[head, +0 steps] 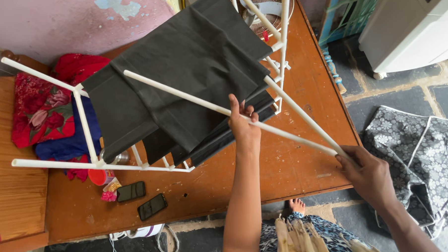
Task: The person assembles a small folding chair or stand by connecting white plastic poles and joints. They insert the poles into the frame, attach corner connectors, and secure a black fabric sheet onto the structure.
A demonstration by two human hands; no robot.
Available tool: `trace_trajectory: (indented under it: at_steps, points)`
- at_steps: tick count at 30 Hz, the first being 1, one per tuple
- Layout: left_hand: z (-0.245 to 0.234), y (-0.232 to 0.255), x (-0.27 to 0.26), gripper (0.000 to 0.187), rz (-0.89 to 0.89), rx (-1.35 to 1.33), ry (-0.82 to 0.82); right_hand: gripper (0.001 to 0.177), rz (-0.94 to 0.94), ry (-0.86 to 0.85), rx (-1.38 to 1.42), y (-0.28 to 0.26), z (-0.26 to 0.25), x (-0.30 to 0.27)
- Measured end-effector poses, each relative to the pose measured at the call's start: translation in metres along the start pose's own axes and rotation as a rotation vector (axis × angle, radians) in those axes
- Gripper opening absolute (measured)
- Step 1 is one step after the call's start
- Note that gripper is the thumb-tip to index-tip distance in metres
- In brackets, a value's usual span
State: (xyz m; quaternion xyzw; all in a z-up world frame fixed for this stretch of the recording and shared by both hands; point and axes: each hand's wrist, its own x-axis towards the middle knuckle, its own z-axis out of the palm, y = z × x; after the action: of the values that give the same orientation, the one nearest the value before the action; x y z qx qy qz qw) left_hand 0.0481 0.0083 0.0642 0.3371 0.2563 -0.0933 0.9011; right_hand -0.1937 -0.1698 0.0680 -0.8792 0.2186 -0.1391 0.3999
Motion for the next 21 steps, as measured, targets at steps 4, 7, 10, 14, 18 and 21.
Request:
trace_trajectory:
  at_steps: [4,7,10,14,18,21]
  points:
    - [0.012,-0.012,0.022,0.040,-0.006,-0.063,0.047,0.035,0.124,-0.049,-0.079,-0.001,0.001,-0.002]
    - [0.016,-0.020,0.023,0.034,0.026,-0.032,0.067,0.038,0.030,-0.019,-0.094,-0.004,0.000,-0.006]
    - [0.012,-0.026,0.011,0.037,0.051,0.008,0.074,0.039,0.001,-0.017,-0.070,-0.009,-0.005,-0.007]
    - [-0.002,-0.036,-0.016,0.032,0.044,0.057,0.061,0.033,-0.073,0.026,-0.146,-0.021,-0.008,0.000]
    - [-0.013,-0.054,-0.045,0.030,0.034,0.143,0.079,0.025,-0.090,0.019,-0.218,-0.038,0.006,0.037]
    - [-0.017,-0.069,-0.061,0.036,0.029,0.184,0.046,0.029,-0.151,-0.009,-0.175,-0.051,0.031,0.070]
